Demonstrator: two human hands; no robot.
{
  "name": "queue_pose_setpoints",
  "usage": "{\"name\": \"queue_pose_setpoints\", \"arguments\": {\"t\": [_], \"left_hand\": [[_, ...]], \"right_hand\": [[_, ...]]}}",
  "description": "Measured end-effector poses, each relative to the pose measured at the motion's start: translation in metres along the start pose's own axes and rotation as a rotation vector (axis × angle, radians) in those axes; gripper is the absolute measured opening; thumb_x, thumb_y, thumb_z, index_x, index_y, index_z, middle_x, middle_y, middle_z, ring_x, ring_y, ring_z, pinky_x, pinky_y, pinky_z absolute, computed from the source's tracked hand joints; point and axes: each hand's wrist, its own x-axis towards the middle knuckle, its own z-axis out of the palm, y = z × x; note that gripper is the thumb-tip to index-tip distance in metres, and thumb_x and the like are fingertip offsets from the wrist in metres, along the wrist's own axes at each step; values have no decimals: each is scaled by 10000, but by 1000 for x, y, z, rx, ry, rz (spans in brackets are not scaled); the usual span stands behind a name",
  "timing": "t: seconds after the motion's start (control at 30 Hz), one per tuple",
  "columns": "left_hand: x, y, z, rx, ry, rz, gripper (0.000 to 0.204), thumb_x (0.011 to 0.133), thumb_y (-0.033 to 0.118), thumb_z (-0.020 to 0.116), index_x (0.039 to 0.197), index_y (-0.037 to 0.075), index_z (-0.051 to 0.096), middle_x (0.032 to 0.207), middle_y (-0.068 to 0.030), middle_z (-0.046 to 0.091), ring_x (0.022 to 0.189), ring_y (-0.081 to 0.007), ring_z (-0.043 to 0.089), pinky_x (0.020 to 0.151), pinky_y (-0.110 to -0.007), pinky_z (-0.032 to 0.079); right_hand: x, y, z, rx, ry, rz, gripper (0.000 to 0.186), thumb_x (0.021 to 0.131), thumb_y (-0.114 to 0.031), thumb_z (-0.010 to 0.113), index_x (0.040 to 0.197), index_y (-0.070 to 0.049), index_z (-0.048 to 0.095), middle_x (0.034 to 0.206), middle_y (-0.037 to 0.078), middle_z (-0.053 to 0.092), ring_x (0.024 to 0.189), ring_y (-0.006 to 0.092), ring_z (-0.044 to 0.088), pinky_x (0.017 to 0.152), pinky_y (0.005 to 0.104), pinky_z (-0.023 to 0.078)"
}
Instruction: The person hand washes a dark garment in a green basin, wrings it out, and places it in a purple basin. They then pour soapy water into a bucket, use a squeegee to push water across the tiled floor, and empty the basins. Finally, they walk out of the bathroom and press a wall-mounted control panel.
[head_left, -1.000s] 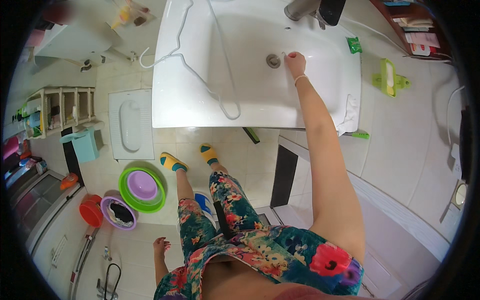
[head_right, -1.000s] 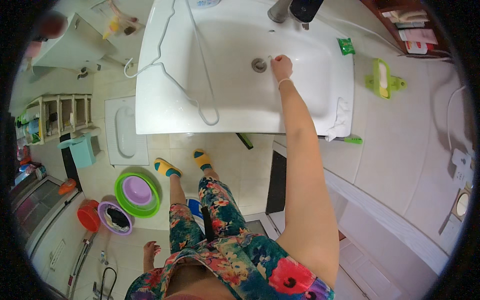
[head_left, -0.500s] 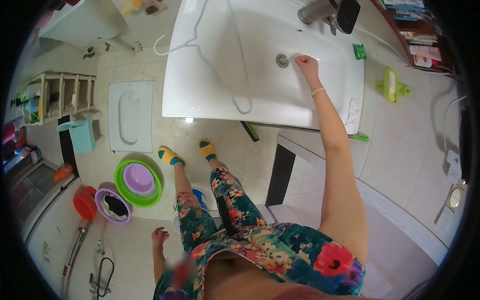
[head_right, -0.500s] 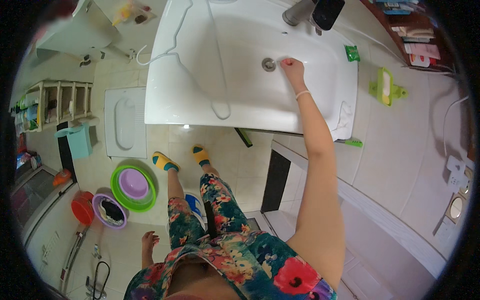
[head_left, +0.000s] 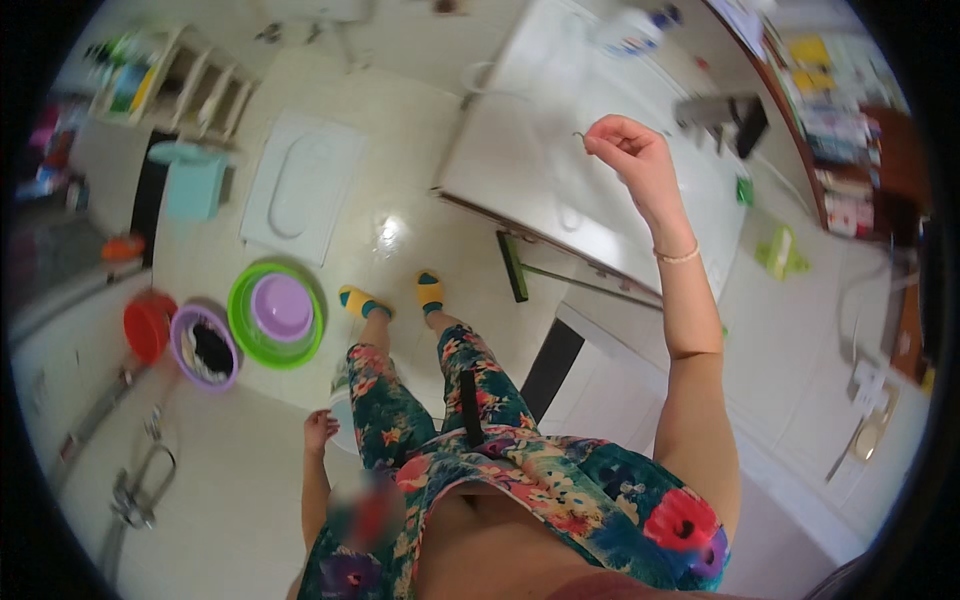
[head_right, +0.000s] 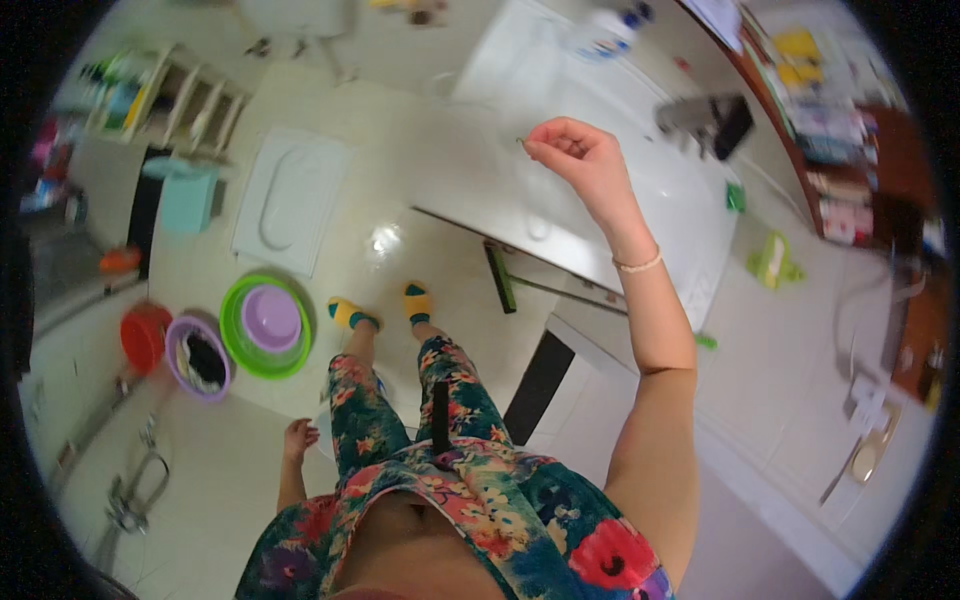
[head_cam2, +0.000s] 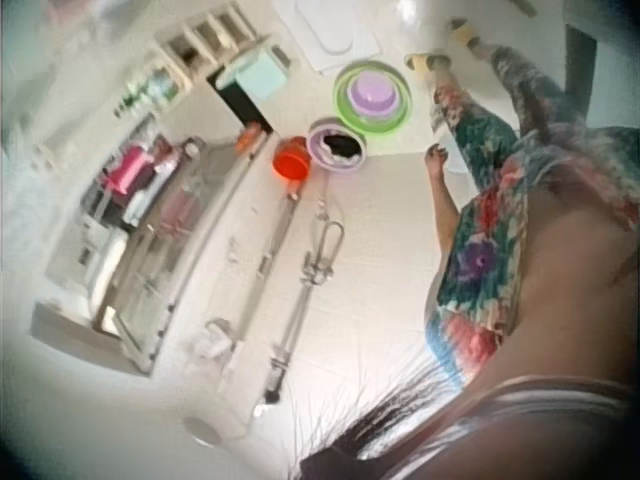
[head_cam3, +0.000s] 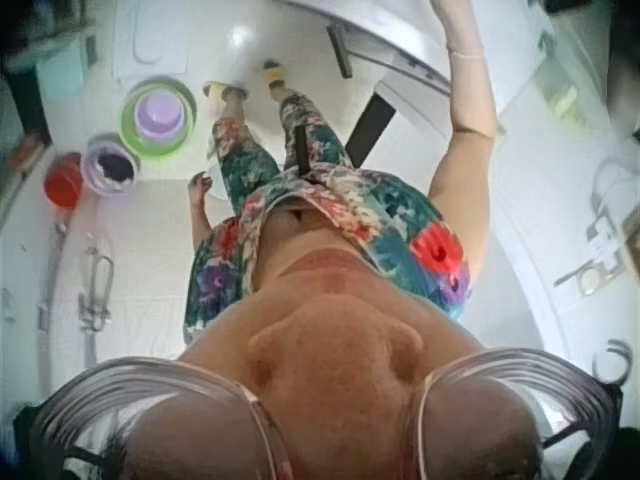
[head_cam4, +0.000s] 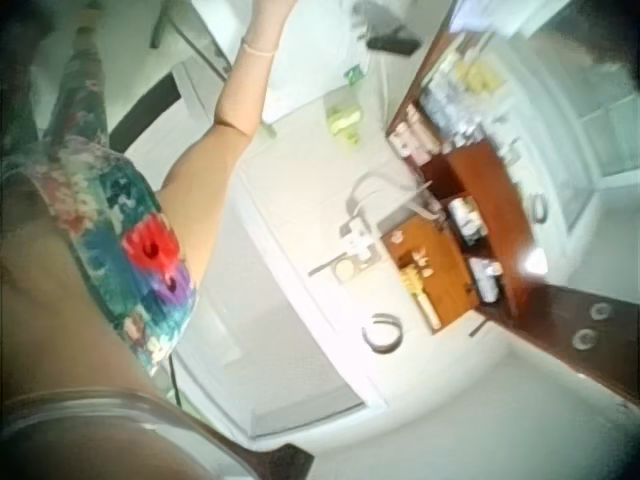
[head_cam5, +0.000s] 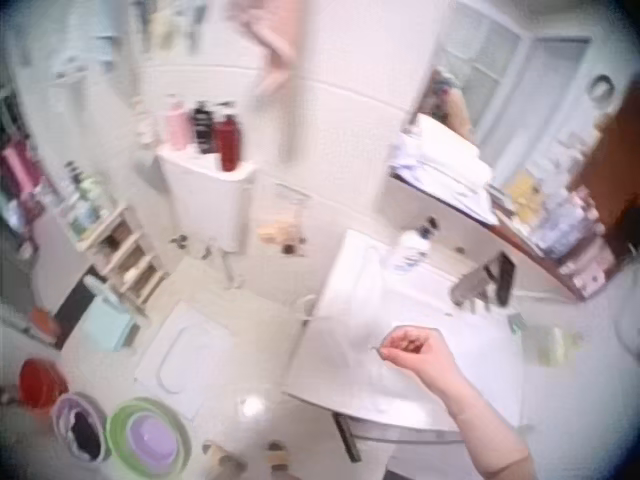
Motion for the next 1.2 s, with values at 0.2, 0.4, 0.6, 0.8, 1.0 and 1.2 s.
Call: {"name": "queue_pose_setpoints", "arguments": {"t": [0.2, 0.4, 0.6, 0.8, 1.0, 1.2], "left_hand": [[48, -63, 2, -131, 3, 84, 259, 860, 234, 469, 1003, 28, 531, 758, -83, 581, 629, -157, 582, 570, -267, 492], [40, -60, 19, -323, 10, 229, 207, 865, 167, 422, 972, 43, 549, 746, -83, 585, 606, -143, 582, 537, -234, 473], [2, -114, 25, -507, 158, 247, 198, 862, 144, 413, 964, 42, 548, 747, -86, 586, 605, -146, 585, 530, -239, 470], [2, -190, 39, -712, 278, 219, 192, 857, 136, 409, 944, 35, 548, 734, -87, 582, 587, -149, 581, 516, -240, 469], [7, -207, 90, -875, 281, 245, 194, 856, 147, 414, 941, 37, 549, 726, -87, 581, 584, -139, 577, 522, -235, 473], [-3, -237, 139, -1020, 242, 253, 196, 843, 145, 429, 948, 36, 555, 722, -78, 582, 577, -126, 574, 524, -223, 472]], "right_hand": [[13, -27, 141, -79, -211, -238, 59, 751, -56, 616, 784, -13, 592, 678, -48, 538, 636, 22, 455, 595, 170, 376], [79, 11, 240, -559, -165, -525, 81, 748, -37, 565, 820, -3, 584, 647, 62, 570, 598, 112, 540, 542, 225, 412], [71, 8, 290, -740, -70, -533, 122, 757, -97, 533, 838, -24, 588, 586, 135, 582, 530, 252, 587, 520, 340, 455], [48, 44, 361, -880, -389, -536, 239, 739, -133, 552, 951, -23, 552, 582, 147, 587, 533, 248, 597, 535, 350, 471], [32, 88, 433, -977, -750, -428, 249, 723, -105, 538, 938, 20, 538, 629, 174, 588, 514, 244, 601, 546, 337, 483], [-2, 141, 481, -1124, -975, -408, 190, 712, -66, 503, 858, 45, 553, 736, 202, 592, 518, 257, 606, 523, 327, 494]]}}
